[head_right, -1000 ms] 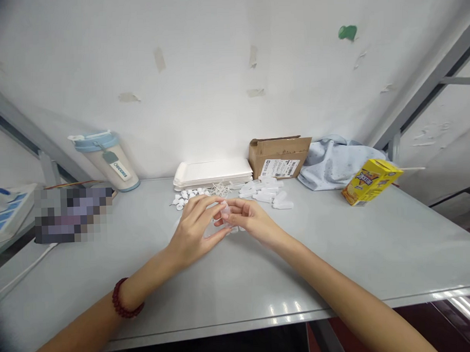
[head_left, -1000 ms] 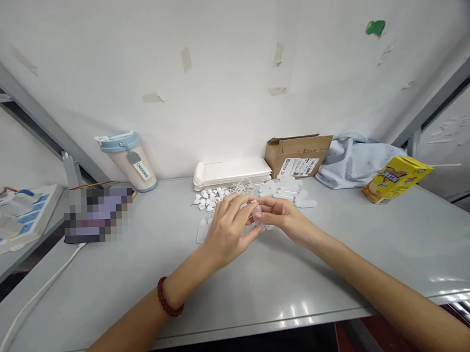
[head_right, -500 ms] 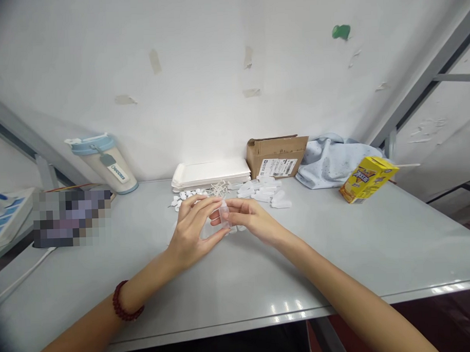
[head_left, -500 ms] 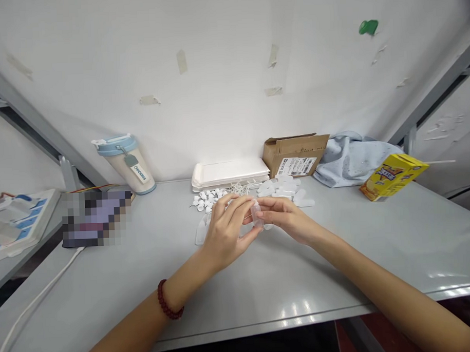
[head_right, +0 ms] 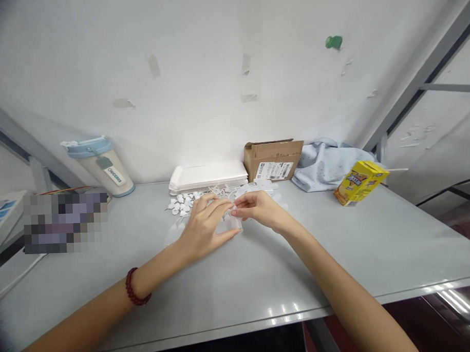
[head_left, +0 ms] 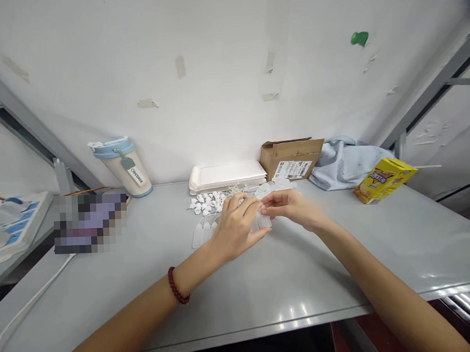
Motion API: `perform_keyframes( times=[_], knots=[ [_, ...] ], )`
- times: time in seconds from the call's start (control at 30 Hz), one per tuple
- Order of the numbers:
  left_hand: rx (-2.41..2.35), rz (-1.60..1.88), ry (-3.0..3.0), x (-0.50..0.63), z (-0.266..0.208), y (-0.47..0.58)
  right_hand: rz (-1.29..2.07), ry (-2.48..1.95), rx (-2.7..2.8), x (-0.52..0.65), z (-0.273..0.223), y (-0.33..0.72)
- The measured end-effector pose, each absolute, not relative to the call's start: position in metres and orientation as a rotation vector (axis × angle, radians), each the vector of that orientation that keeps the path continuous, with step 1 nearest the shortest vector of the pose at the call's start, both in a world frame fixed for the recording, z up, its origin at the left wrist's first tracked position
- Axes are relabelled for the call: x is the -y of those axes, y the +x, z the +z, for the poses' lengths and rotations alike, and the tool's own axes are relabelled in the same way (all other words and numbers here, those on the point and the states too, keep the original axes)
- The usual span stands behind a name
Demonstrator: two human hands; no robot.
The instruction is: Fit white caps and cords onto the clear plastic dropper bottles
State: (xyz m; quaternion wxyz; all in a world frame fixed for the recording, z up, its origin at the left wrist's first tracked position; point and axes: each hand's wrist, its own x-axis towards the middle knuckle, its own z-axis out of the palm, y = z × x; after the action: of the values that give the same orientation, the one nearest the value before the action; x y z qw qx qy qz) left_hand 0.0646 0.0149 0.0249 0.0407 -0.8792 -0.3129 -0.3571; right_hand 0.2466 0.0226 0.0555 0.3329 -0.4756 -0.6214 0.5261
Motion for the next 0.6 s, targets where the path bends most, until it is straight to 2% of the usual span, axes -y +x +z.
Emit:
perform_keyframes(
  times=[0.37, 0.6],
  knots=[
    [1.234, -0.743, -2.910, -0.033, 0.024, 0.091, 1.343, -1.440, 1.661, -0.042, 0.040, 0.264],
    [1.282, -0.796, -2.957, -0.035, 0.017, 0.091, 1.309, -1.439, 1.709, -0.043, 0.035, 0.265]
  ],
)
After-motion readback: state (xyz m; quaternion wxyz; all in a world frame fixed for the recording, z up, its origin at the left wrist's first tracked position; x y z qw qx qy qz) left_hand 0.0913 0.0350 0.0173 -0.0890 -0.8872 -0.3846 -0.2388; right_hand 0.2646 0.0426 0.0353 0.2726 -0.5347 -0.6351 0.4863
